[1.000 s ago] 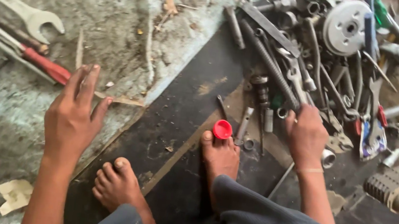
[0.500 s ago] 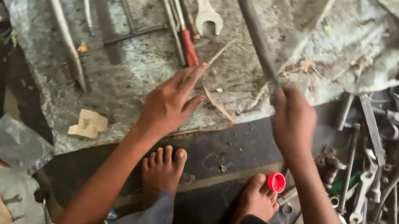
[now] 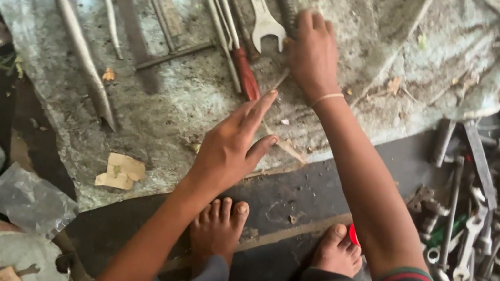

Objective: Selecting and organizing tools and motorcycle parts on a workshop floor.

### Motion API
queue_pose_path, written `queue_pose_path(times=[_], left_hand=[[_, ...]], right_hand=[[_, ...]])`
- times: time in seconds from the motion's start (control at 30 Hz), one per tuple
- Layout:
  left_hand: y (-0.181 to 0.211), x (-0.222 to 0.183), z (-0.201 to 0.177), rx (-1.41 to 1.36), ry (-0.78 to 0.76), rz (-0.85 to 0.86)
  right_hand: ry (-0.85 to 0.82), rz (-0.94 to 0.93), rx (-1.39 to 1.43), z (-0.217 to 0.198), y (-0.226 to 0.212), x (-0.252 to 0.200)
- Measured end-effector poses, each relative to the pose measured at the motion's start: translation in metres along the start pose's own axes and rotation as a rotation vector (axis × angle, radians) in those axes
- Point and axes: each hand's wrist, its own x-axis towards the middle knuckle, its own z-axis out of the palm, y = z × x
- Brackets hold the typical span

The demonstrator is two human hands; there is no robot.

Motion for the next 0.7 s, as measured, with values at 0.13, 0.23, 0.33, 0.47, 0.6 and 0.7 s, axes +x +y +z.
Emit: queue_pose_path(times=[0.13,0.23,0.33,0.47,0.6,0.7], left_hand=[[0.000,-0.006,0.007,-0.030,-0.046,0.022],[-0.007,-0.011,0.011,-0.044,-0.081,0.031],[-0.003,-0.012,0.007,-0.077,-0.133,0.016],[0.001,-0.012,0.011,-0.097,-0.224,-0.098],[0.005,-0.003,0.018,-0.082,-0.277,-0.134],[0.014,-0.002,0.022,-0.069,-0.278,-0.135]], right_hand=[[-0.101,0.059,0.024,-0.014,0.016,-0.014],[0.004,-0.181,0.105,-0.067,0.026,-0.055],[0.086,0.041,0.128,-0.130,0.046,-0.132],[0.334,0.488,0.043,-0.210,0.081,-0.277],[0.502,0.794,-0.040,-0.230,0.120,-0.390],[0.470,0.816,-0.067,-0.226,0.132,-0.414]])
